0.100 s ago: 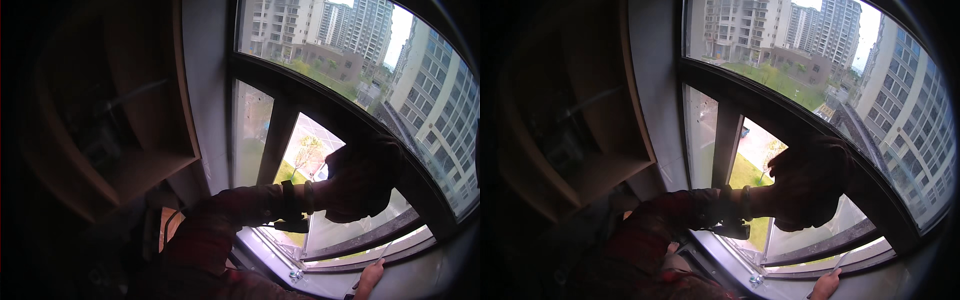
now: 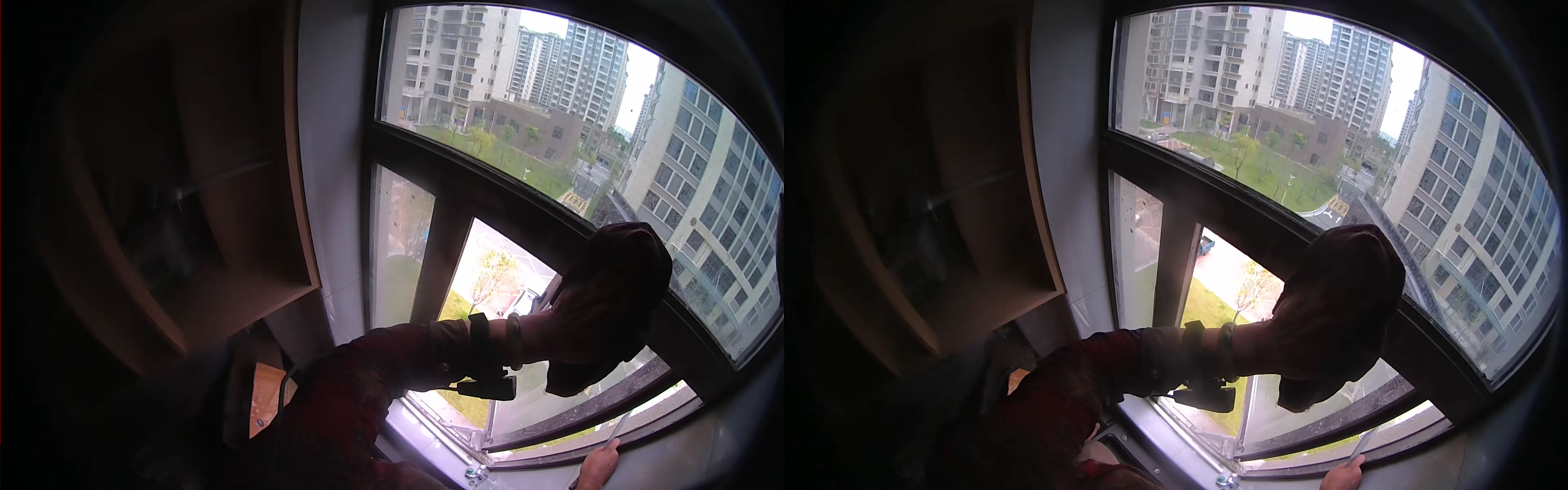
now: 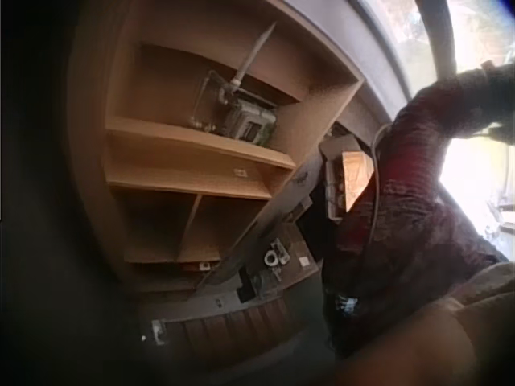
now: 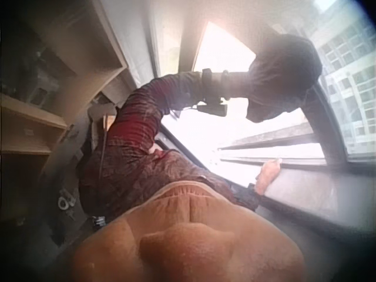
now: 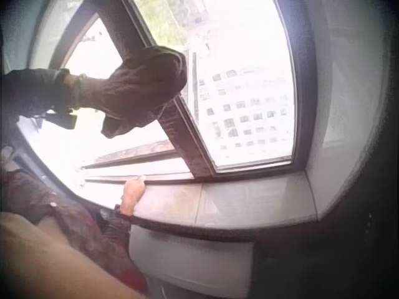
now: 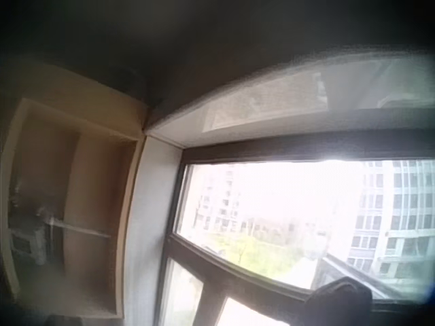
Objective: Cleaning and scraping the window frame and glass using a cloth and a putty knife scraper.
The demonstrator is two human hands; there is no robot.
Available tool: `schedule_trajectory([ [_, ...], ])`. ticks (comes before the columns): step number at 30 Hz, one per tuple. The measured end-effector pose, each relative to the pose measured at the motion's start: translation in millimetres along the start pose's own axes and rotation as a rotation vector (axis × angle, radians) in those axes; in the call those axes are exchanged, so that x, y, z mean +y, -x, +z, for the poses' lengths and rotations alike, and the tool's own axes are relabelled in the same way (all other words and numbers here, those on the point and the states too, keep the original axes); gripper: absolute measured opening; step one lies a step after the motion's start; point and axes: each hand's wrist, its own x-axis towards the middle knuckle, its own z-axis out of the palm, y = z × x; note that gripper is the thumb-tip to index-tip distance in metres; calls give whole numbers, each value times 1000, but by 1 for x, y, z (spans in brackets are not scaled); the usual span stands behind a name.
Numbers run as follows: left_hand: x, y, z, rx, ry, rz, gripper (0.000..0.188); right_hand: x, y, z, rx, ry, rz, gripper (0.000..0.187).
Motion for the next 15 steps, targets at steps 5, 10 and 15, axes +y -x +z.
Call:
schedule_trajectory([
  [5, -76, -37, -24, -65, -276, -8, 41, -14, 15, -26, -85, -198, 95, 23],
  [10, -171, -81, -109, -91, -967, -103, 47, -13, 18, -25, -98, -246, 65, 19],
  [15, -256, -49, -182, -96, -1293, -448, 53, -23, 20, -28, -31, -319, 63, 19],
])
